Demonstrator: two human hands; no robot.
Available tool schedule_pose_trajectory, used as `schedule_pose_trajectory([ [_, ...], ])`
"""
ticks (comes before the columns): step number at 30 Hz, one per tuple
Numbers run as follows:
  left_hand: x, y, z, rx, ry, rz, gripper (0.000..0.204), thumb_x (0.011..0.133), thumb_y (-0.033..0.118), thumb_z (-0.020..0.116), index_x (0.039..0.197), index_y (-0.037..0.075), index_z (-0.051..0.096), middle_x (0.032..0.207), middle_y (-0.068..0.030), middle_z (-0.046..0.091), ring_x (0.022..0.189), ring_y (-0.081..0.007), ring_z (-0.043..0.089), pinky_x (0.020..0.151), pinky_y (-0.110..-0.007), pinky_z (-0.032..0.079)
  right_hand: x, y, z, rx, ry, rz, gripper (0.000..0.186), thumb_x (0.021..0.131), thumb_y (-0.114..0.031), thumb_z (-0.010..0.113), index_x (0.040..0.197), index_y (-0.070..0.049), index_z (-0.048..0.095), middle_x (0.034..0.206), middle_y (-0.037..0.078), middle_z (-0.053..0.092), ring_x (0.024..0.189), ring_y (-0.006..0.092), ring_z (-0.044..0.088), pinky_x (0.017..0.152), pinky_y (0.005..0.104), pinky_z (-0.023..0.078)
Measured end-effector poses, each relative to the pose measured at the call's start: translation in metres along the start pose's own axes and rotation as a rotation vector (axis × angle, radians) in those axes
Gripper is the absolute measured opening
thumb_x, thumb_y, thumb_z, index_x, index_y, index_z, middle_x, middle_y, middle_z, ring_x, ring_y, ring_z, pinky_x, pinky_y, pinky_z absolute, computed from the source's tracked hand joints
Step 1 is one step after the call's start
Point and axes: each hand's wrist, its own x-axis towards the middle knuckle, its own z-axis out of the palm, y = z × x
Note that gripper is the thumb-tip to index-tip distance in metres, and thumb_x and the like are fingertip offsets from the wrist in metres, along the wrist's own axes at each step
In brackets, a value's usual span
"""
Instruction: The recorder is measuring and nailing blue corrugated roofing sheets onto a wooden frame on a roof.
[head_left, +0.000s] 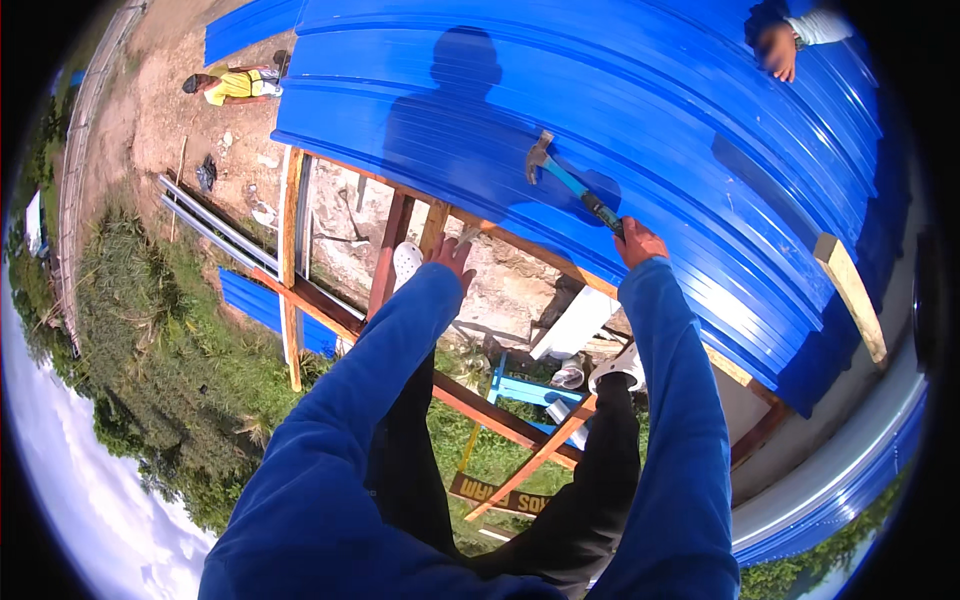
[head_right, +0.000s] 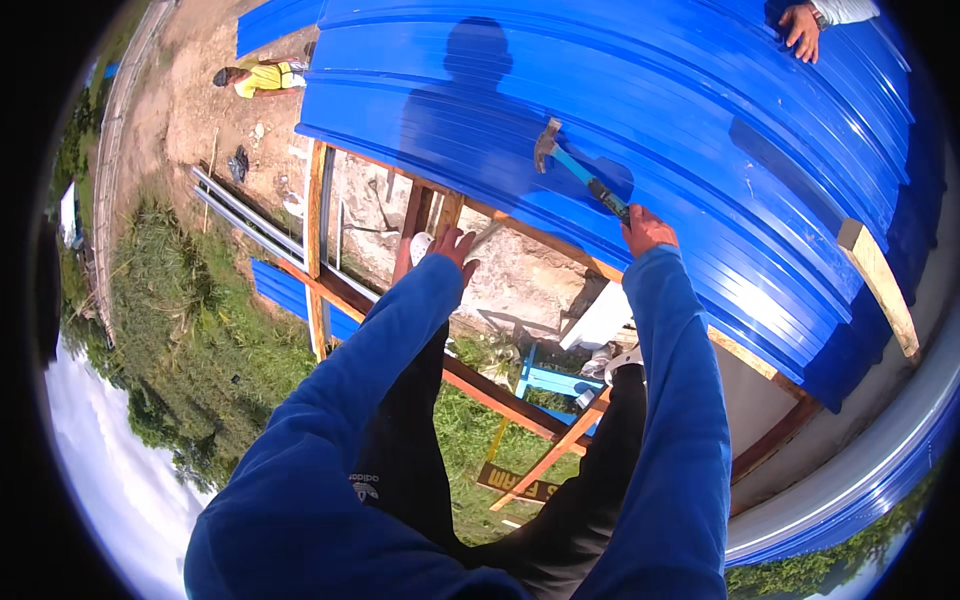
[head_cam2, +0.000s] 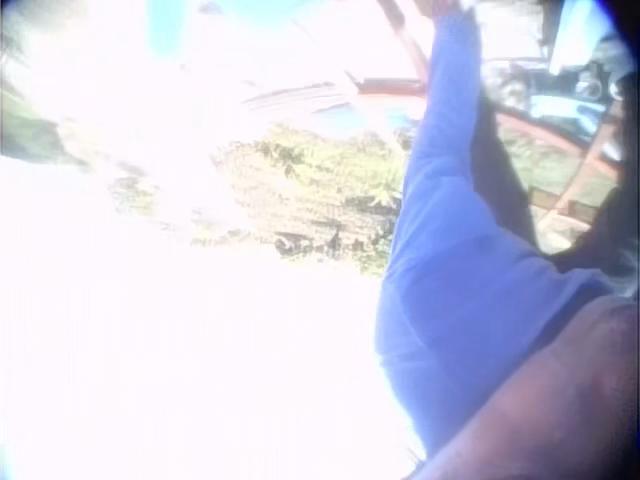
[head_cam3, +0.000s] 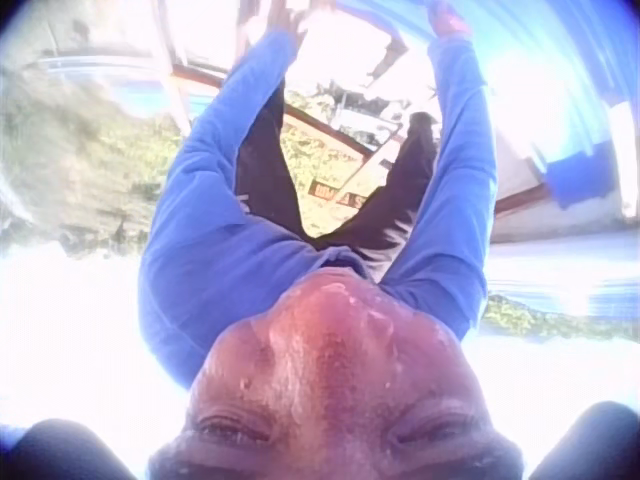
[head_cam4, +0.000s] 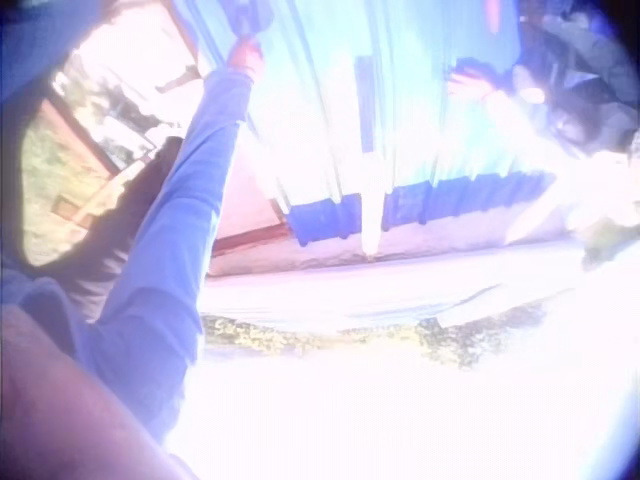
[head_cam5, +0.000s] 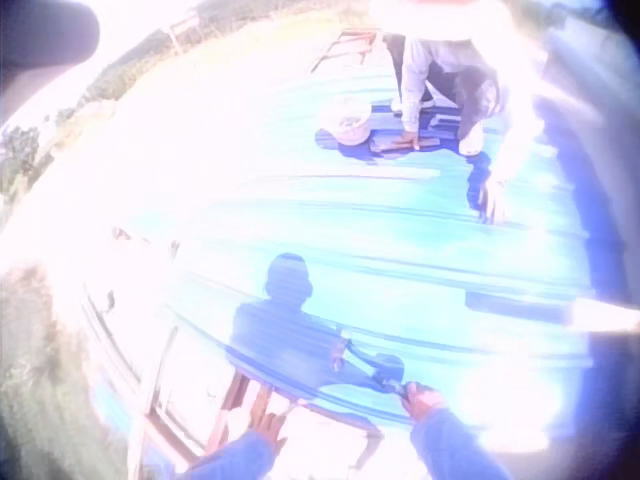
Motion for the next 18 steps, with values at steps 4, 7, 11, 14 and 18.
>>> schedule_pose_trajectory([
  [4,-0.089,-0.163,0.015,0.092,-0.252,-0.383,0.046,0.091,0.031,0.059,0.126,0.003,0.051,0.131,-0.0263,0.048,0.128,-0.0455,0.042,0.1,-0.053,0.043,0.021,0.006,0.005,-0.174,-0.185,0.076,0.042,0.09,-0.032,0.063,0.125,-0.014,0.051,0.108,0.013,0.064,0.1,0.0376,0.062,0.081,0.0501,0.049],
  [7,-0.17,-0.26,0.036,0.059,-0.273,-0.57,0.047,0.091,0.034,0.059,0.126,0.004,0.052,0.13,-0.0256,0.051,0.127,-0.0441,0.044,0.099,-0.049,0.045,0.042,-0.026,0.035,-0.302,-0.219,0.138,0.052,0.088,-0.035,0.066,0.133,-0.015,0.048,0.115,0.013,0.061,0.112,0.0344,0.057,0.087,0.0493,0.047],
  [11,-0.203,-0.265,0.085,-0.434,-0.326,-0.948,0.052,0.092,0.036,0.058,0.137,0.012,0.05,0.139,-0.026,0.045,0.127,-0.0414,0.046,0.105,-0.046,0.04,0.052,-0.055,0.029,-0.613,-0.007,0.306,0.064,0.087,-0.039,0.068,0.14,-0.014,0.044,0.13,0.014,0.051,0.127,0.0327,0.044,0.098,0.0474,0.041],
  [14,-0.209,-0.267,0.123,-0.507,-0.303,-0.988,0.052,0.091,0.035,0.059,0.136,0.01,0.049,0.136,-0.0262,0.047,0.124,-0.0416,0.048,0.104,-0.046,0.041,0.083,-0.102,0.046,-0.538,-0.01,0.175,0.062,0.087,-0.037,0.068,0.139,-0.011,0.046,0.134,0.015,0.046,0.13,0.0345,0.04,0.102,0.0475,0.038],
  [18,-0.21,-0.269,0.175,-0.558,-0.256,-1.011,0.053,0.091,0.033,0.06,0.136,0.007,0.048,0.132,-0.0266,0.05,0.12,-0.0418,0.051,0.101,-0.046,0.043,0.145,-0.181,0.092,-0.302,-0.154,-0.168,0.056,0.089,-0.036,0.065,0.134,-0.008,0.049,0.134,0.018,0.047,0.127,0.0377,0.044,0.102,0.0472,0.041],
])
